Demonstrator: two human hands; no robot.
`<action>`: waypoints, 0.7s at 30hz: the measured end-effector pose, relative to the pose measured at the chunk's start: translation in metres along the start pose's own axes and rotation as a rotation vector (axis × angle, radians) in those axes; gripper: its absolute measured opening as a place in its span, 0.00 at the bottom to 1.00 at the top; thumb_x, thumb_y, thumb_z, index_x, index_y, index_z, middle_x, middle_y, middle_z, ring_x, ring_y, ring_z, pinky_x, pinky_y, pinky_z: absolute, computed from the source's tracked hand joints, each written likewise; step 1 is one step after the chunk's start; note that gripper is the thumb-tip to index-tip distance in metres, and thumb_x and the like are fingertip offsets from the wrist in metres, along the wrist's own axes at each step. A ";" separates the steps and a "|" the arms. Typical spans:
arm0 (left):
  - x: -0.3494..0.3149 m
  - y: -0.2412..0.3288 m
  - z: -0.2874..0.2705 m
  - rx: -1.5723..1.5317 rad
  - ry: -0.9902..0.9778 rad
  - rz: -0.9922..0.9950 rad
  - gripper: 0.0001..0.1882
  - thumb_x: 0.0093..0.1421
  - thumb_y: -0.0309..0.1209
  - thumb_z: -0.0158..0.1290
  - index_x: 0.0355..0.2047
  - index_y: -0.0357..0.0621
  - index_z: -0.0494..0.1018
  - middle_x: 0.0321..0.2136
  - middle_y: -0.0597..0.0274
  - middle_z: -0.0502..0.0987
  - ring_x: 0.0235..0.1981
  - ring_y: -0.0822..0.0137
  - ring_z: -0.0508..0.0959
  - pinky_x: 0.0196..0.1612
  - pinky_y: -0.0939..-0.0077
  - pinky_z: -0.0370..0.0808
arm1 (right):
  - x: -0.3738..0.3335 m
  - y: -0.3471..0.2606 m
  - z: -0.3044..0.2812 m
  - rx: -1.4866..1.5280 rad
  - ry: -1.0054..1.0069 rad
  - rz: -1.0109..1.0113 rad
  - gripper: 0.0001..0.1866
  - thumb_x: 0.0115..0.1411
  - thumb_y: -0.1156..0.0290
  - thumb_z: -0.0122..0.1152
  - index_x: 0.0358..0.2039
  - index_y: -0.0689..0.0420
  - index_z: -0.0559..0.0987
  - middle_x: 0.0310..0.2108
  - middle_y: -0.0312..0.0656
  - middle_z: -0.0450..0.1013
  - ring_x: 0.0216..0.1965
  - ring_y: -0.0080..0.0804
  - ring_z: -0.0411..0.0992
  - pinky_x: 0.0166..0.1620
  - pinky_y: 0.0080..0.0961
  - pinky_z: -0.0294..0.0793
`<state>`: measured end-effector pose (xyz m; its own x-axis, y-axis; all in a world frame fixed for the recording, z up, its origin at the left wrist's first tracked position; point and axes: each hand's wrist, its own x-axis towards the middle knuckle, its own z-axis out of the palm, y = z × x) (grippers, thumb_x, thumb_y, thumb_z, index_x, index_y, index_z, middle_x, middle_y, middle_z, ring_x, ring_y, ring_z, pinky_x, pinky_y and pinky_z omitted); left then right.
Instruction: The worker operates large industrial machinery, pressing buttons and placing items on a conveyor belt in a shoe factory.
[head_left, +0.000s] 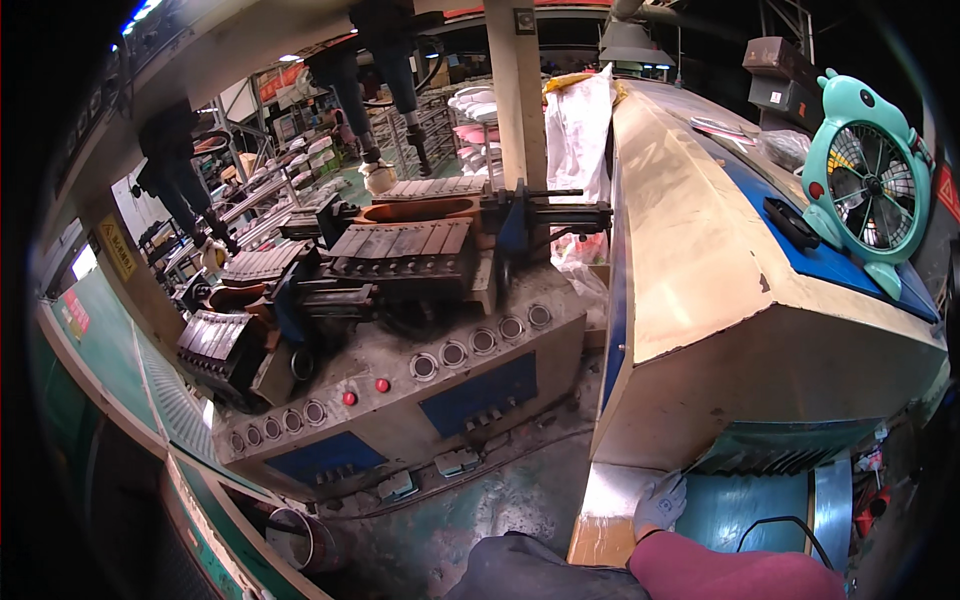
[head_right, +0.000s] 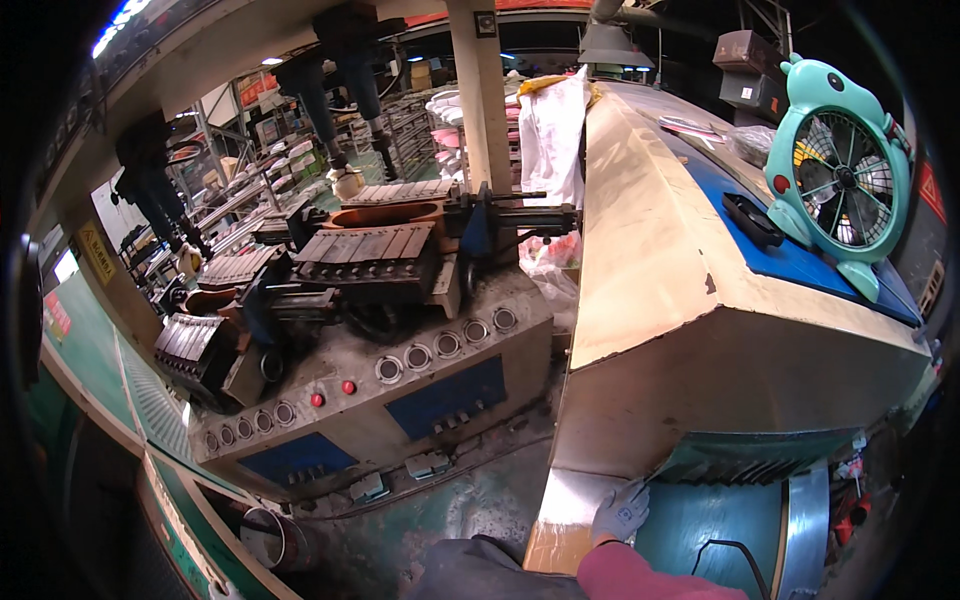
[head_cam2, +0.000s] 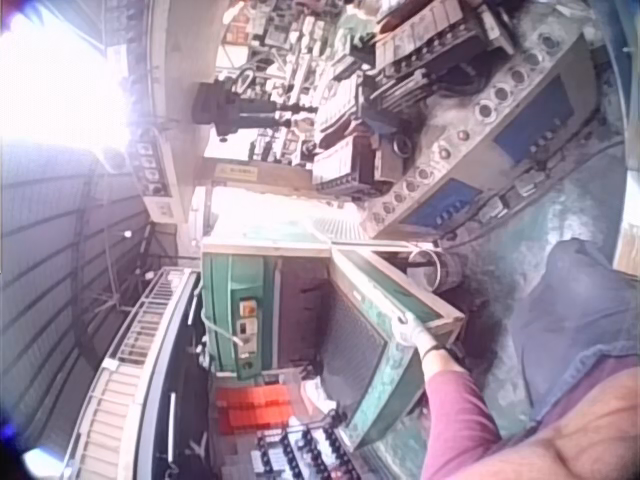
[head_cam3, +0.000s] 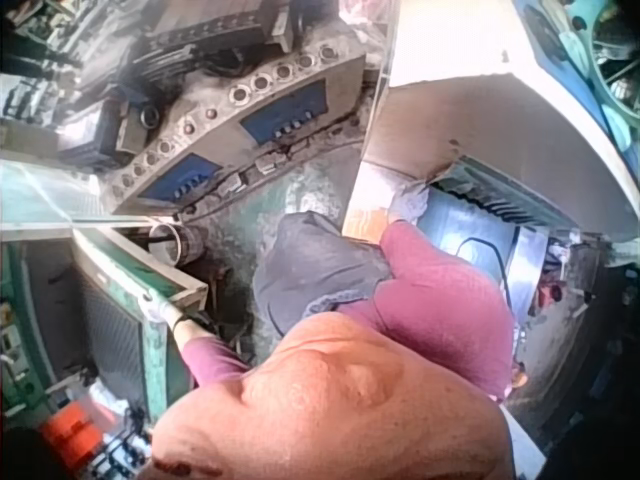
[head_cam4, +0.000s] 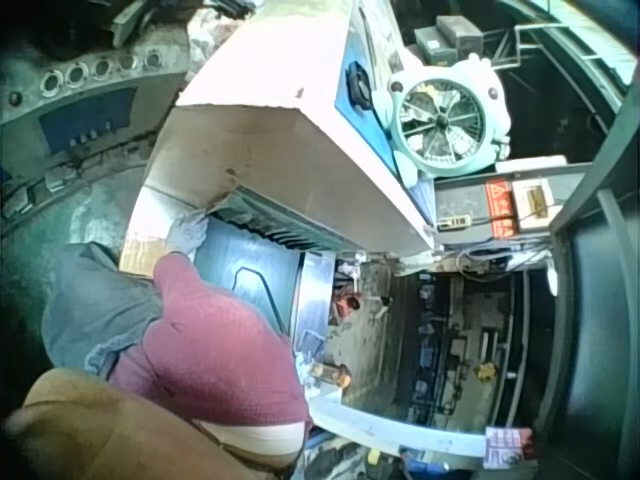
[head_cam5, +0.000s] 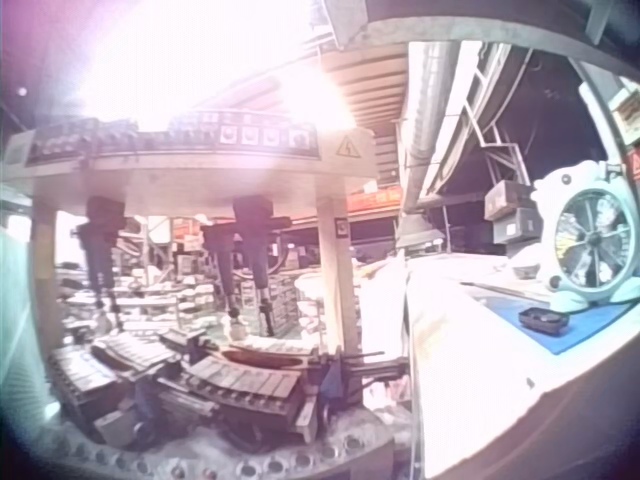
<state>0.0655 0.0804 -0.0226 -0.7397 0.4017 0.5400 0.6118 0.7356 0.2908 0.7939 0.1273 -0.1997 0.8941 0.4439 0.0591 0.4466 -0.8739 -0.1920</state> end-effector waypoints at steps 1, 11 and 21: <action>0.000 -0.001 0.000 0.001 0.000 -0.001 0.22 0.50 0.49 0.61 0.40 0.49 0.80 0.37 0.56 0.82 0.39 0.54 0.80 0.44 0.63 0.75 | 0.000 -0.001 -0.002 -0.003 -0.015 0.009 0.39 0.66 0.50 0.44 0.70 0.59 0.50 0.69 0.52 0.52 0.69 0.44 0.52 0.68 0.43 0.50; 0.002 -0.009 0.008 0.004 0.007 0.006 0.21 0.50 0.49 0.60 0.40 0.51 0.81 0.37 0.57 0.82 0.38 0.56 0.81 0.42 0.64 0.76 | 0.001 -0.001 -0.001 -0.011 -0.041 0.025 0.39 0.67 0.50 0.43 0.71 0.58 0.49 0.69 0.51 0.51 0.69 0.44 0.51 0.68 0.43 0.49; -0.001 0.008 -0.006 -0.006 -0.028 -0.028 0.20 0.49 0.48 0.59 0.39 0.52 0.81 0.37 0.57 0.82 0.38 0.55 0.80 0.43 0.63 0.75 | 0.003 0.002 0.005 0.004 -0.008 0.024 0.40 0.65 0.49 0.46 0.70 0.59 0.51 0.69 0.53 0.52 0.69 0.45 0.53 0.67 0.42 0.51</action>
<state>0.0727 0.0830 -0.0163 -0.7643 0.3958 0.5091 0.5921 0.7436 0.3107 0.7971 0.1275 -0.2052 0.9044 0.4241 0.0462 0.4244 -0.8837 -0.1974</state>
